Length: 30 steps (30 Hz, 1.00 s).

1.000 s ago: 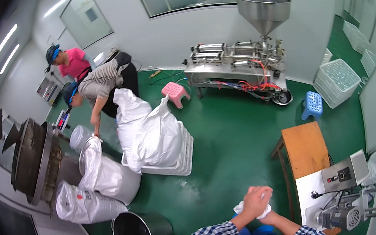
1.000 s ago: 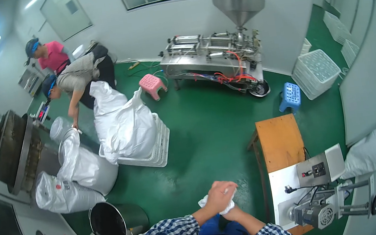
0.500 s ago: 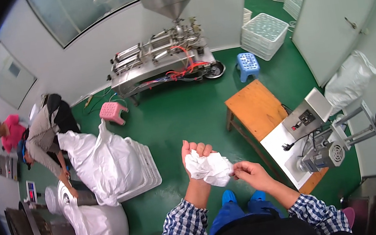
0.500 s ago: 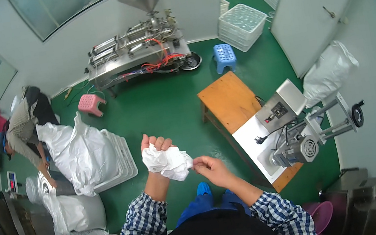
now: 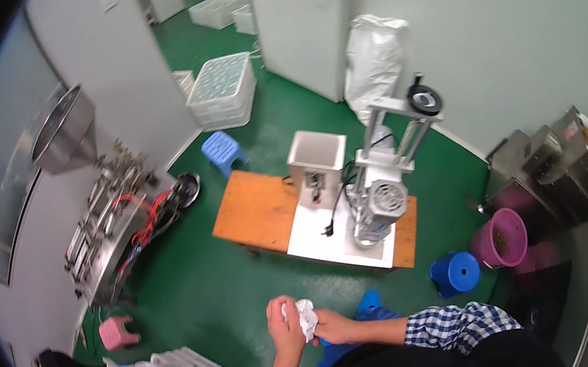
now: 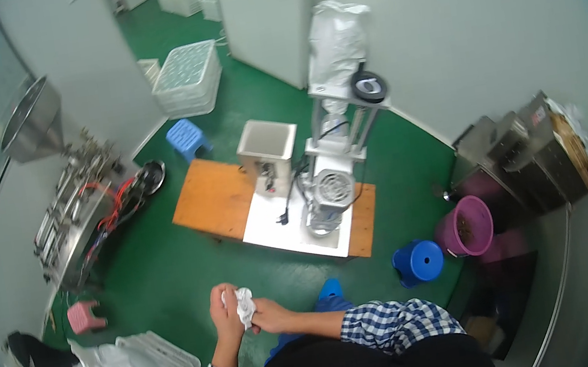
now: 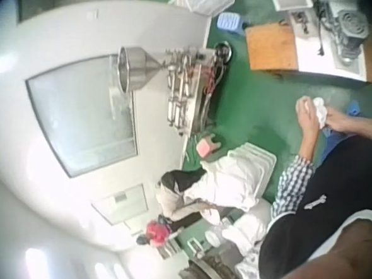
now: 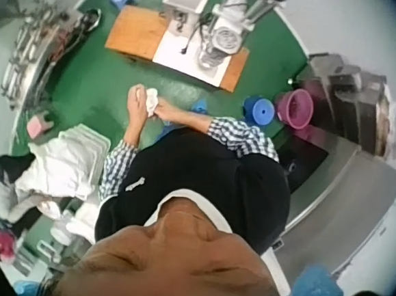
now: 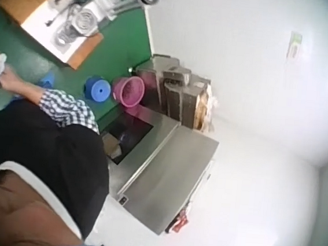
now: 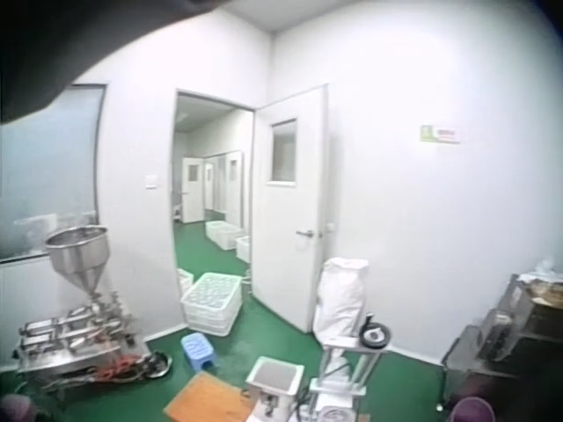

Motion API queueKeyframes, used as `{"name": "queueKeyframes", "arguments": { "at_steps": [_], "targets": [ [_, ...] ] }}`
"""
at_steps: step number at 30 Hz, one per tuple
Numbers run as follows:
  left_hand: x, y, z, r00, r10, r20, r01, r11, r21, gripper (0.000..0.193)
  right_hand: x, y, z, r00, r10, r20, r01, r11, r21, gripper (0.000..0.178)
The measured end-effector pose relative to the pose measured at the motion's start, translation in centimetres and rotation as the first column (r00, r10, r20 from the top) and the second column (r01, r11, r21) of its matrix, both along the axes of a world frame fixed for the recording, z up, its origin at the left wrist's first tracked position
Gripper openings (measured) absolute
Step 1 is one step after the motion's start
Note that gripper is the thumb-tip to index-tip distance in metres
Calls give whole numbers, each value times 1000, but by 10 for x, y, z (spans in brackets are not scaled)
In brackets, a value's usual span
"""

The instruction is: The recorder cleans a table, plugs in power for equipment, and then proceeds to adjust and operate a large industrial filling machine in a processing facility.

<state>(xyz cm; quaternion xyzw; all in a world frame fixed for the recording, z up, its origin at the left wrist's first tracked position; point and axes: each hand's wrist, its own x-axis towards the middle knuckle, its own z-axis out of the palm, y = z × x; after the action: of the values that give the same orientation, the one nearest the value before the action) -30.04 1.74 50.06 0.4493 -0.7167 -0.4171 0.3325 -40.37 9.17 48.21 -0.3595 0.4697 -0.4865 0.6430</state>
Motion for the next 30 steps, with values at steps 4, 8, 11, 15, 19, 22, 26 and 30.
{"name": "queueKeyframes", "arguments": {
  "at_steps": [4, 8, 11, 15, 19, 22, 26, 30],
  "targets": [
    [-29, 25, -3, 996, -82, 35, 72, 970, 232, 12, -38, 21, -16, 995, -17, 96, 10, 997, 72, 12],
    [-68, 38, -14, 967, -190, -168, 237, 912, 335, 17, -95, 29, -21, 972, -202, 119, 196, 979, 62, 13],
    [-109, 49, -19, 945, -234, -227, 308, 871, 383, 20, -138, 40, -41, 953, -303, -31, 304, 949, 82, 17],
    [-162, 54, -21, 874, -417, -250, 487, 757, 436, 24, -185, 72, -32, 877, -477, 63, 477, 879, 13, 38],
    [-214, 59, -40, 674, -724, -147, 709, 576, 407, 29, -202, 119, -38, 771, -626, -119, 629, 777, -17, 41],
    [-249, 65, -57, 388, -916, 103, 876, 401, 267, 28, -201, 150, -32, 657, -734, -174, 754, 647, 119, 39],
    [-291, 115, -46, 19, -932, 363, 964, 113, 239, 32, -189, 200, -77, 467, -851, -240, 868, 390, 306, 30],
    [-319, 157, -34, 95, -974, 205, 855, 186, 484, 31, -224, 235, -80, 267, -943, -201, 934, 202, 294, 29]
  ]
}}
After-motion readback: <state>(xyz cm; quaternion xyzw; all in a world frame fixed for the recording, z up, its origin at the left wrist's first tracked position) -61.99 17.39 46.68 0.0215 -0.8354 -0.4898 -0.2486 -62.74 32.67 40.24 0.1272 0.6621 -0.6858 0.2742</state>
